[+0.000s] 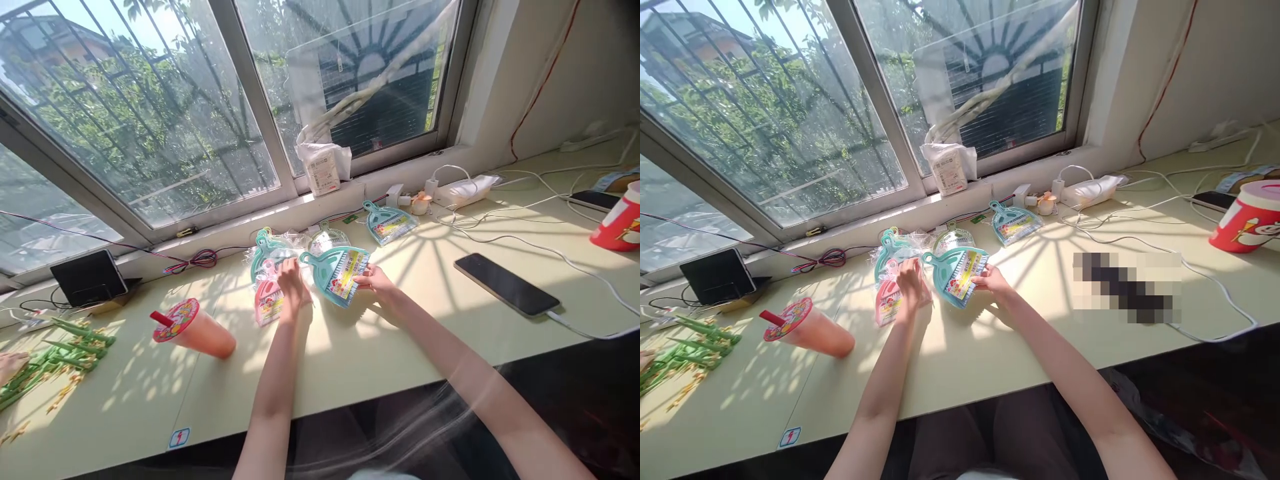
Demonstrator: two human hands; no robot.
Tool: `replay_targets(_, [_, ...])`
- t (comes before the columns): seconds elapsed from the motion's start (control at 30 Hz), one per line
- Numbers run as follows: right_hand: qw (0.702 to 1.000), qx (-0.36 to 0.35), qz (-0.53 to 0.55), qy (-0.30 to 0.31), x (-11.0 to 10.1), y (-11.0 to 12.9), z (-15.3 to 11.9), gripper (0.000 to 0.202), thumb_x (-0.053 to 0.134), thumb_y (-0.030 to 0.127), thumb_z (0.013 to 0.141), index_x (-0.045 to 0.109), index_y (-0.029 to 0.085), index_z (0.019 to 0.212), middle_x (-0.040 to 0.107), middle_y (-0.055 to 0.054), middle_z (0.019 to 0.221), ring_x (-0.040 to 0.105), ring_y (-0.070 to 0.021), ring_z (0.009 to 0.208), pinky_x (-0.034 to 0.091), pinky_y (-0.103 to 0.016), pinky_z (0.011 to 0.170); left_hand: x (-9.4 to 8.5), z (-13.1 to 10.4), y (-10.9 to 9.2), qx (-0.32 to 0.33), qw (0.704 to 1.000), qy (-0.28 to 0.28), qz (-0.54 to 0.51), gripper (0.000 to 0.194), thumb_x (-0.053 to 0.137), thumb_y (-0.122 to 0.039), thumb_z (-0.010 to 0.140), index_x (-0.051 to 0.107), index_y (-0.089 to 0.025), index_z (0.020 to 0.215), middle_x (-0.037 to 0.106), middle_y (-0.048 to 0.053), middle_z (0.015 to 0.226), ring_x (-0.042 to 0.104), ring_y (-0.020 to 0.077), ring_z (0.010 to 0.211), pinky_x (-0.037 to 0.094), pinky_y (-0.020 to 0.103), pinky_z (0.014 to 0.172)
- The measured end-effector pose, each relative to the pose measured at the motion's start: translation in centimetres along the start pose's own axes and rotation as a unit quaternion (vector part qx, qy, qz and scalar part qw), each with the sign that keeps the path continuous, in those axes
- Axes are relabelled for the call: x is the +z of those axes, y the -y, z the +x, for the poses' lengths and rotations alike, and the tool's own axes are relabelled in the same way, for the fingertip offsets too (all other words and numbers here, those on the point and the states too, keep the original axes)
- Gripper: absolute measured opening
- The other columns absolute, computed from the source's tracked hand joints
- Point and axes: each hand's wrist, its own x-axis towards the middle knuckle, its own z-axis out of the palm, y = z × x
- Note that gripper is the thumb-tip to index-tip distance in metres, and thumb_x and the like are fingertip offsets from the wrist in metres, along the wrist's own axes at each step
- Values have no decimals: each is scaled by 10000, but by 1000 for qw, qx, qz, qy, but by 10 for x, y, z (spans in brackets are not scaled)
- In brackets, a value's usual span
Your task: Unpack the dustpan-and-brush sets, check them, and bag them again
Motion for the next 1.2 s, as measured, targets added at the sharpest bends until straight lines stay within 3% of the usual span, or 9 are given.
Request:
replay_targets(0.13, [998,-4,-4,-63,-8,1,6,371,797,74,616,640,205,925,779,-79,897,764,-289,845,655,-486,777,10,3,11,37,990,-67,-118,314,449,-306,985,714,-188,1103,657,158,973,604,325,1069,493,517,960])
replay_targets(0.23, [997,-14,9,-78,-8,5,4,372,789,59,614,642,202,925,777,-74,880,762,-294,831,650,-509,791,11,5,18,65,992,-55,-94,290,433,-227,984,721,-194,995,655,160,992,596,308,1035,505,498,929])
replay_targets(0.37, [999,-13,12,-28,0,15,-5,407,813,82,602,667,203,962,783,-78,907,761,-312,872,652,-490,793,9,5,14,98,992,-18,-71,255,480,-143,940,680,-189,789,672,150,997,594,293,1028,514,456,907])
replay_targets(0.47, [1000,-5,8,-25,4,21,-9,384,794,72,617,669,201,956,778,-80,905,755,-329,901,643,-517,810,7,3,5,121,990,-11,-65,231,480,-145,941,703,-196,906,689,136,1033,602,287,1066,490,444,968])
replay_targets(0.57, [998,-6,2,-69,1,22,-8,356,753,32,629,651,199,927,767,-72,893,751,-311,888,640,-517,824,5,0,-3,129,990,-28,-53,260,451,-160,967,700,-202,1031,694,135,1075,610,279,1087,469,430,1003])
replay_targets(0.73, [990,-34,-25,-134,-3,22,-9,323,702,23,678,638,190,947,752,-71,901,741,-286,863,632,-514,841,8,2,-10,140,989,1,-46,259,461,-104,951,699,-172,1027,682,150,1131,617,273,1106,515,386,921])
replay_targets(0.97, [999,-32,-8,-13,4,36,-19,356,787,122,644,679,216,969,765,-59,939,739,-283,875,637,-463,827,15,7,-19,162,984,22,-66,349,456,-68,919,710,-237,1090,678,136,1168,618,274,1159,557,355,856])
replay_targets(1.1, [998,-51,-3,-43,1,32,-16,408,797,144,630,666,211,1011,763,-65,980,737,-283,918,634,-458,840,15,-1,-31,234,967,69,-77,320,474,-130,941,703,-257,1125,697,115,1129,640,250,1145,556,354,939])
replay_targets(1.2, [996,-63,14,-58,-2,25,-12,420,789,156,639,651,201,1034,760,-75,989,737,-281,937,629,-464,862,15,-5,-39,248,963,31,-100,292,485,-197,963,689,-258,1161,704,102,1123,617,247,1194,408,459,1156])
